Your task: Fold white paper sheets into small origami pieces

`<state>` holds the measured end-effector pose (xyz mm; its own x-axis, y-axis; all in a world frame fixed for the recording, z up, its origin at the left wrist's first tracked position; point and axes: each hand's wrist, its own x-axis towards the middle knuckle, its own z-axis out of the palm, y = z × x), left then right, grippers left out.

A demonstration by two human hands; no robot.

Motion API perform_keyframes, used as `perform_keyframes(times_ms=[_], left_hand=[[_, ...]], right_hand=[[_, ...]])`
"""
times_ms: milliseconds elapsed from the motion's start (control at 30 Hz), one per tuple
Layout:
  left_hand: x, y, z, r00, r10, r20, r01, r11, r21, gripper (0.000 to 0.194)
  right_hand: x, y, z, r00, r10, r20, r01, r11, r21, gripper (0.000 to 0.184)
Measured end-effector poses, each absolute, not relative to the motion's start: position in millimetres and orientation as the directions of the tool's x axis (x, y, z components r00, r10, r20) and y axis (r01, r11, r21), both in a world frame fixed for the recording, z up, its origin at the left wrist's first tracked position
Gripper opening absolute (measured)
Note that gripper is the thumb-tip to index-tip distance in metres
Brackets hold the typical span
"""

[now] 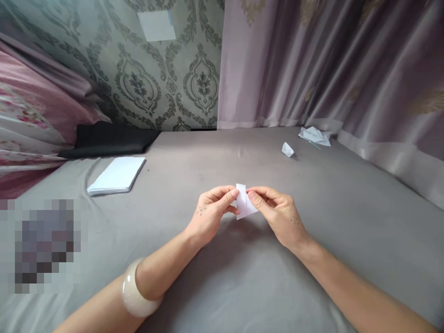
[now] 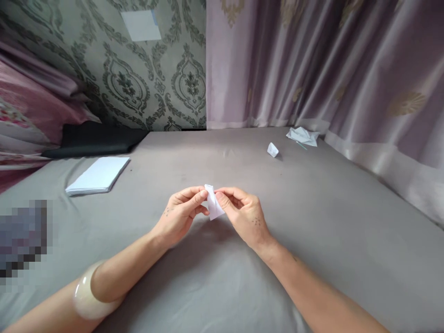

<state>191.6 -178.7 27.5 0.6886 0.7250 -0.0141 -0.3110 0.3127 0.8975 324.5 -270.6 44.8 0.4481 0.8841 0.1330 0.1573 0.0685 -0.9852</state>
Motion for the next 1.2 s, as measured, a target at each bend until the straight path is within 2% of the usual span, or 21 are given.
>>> perform_keyframes(times_ms=[233, 400, 567, 767, 1033, 1200], left_hand=[[192.3, -177.8, 26.6, 0.690, 0.723, -0.014, -0.310, 0.313, 0.898, 0.014], [191.2, -178.8, 25.1, 0.704, 0.709, 0.038, -0.282, 0.230, 0.932, 0.015], [190.1, -181.4, 23.9, 0.717, 0.696, 0.050, -0.236, 0.175, 0.956, 0.016], [191.1, -184.8, 25.2, 0.684, 0.726, 0.074, -0.287, 0.174, 0.942, 0.014], [192.3, -189.2, 26.0, 0.631, 0.764, 0.136, -0.355, 0.128, 0.926, 0.013], [191.9, -186.5, 26.6, 0.647, 0.756, 0.101, -0.337, 0.164, 0.927, 0.010]], right_hand=[[324.8, -272.0, 44.2, 0.434, 0.873, 0.222, 0.276, 0.105, -0.955, 0.018], [324.4, -273.0, 47.0, 0.436, 0.844, 0.312, 0.348, 0.161, -0.924, 0.016], [323.8, -274.1, 51.8, 0.391, 0.856, 0.339, 0.382, 0.184, -0.905, 0.013], [319.1, -276.0, 51.4, 0.422, 0.812, 0.402, 0.462, 0.188, -0.866, 0.011], [316.6, -274.5, 43.3, 0.382, 0.710, 0.592, 0.573, 0.320, -0.754, 0.009], [315.2, -275.0, 45.0, 0.365, 0.713, 0.599, 0.585, 0.324, -0.743, 0.010]])
